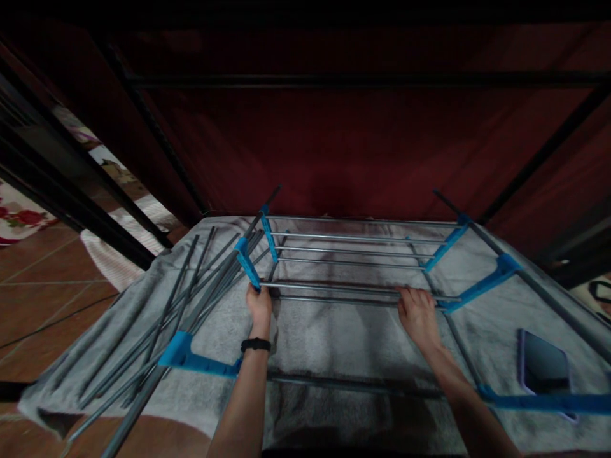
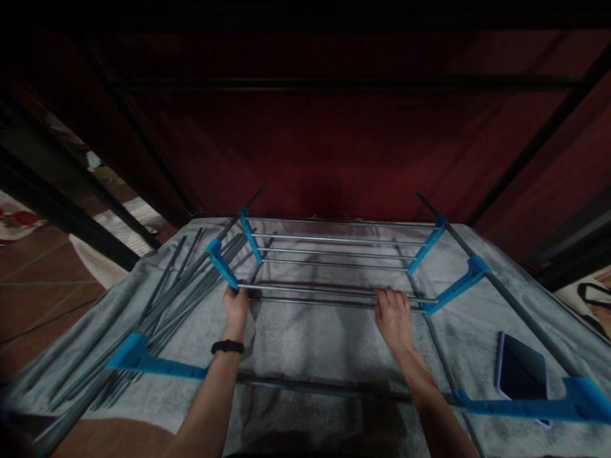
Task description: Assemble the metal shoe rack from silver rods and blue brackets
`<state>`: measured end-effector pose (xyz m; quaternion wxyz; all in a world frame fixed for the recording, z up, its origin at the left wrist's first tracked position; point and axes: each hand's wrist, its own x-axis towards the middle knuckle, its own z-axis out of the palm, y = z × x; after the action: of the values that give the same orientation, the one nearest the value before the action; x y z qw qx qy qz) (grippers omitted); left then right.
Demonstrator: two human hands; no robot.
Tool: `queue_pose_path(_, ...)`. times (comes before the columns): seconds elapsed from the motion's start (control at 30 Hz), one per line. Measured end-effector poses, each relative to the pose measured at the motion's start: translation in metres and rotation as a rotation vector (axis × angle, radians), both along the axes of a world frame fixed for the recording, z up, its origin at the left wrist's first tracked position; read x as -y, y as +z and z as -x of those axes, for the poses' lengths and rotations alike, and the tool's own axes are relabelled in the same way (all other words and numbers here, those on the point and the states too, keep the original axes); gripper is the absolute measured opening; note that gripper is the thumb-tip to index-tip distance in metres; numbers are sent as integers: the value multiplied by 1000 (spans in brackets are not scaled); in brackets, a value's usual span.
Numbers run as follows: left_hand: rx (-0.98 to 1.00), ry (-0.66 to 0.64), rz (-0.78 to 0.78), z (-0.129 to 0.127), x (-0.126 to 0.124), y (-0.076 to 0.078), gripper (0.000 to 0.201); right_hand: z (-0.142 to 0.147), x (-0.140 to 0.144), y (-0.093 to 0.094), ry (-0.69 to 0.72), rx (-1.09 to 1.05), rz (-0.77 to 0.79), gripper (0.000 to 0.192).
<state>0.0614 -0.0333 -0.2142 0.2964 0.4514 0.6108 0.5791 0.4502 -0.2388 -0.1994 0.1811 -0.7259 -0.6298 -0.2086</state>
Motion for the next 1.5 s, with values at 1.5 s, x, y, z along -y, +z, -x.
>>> queue_pose_path(1.5, -288, 55, -86, -1, 2, -7, 7, 63, -59, 39, -86, -74, 450, 29)
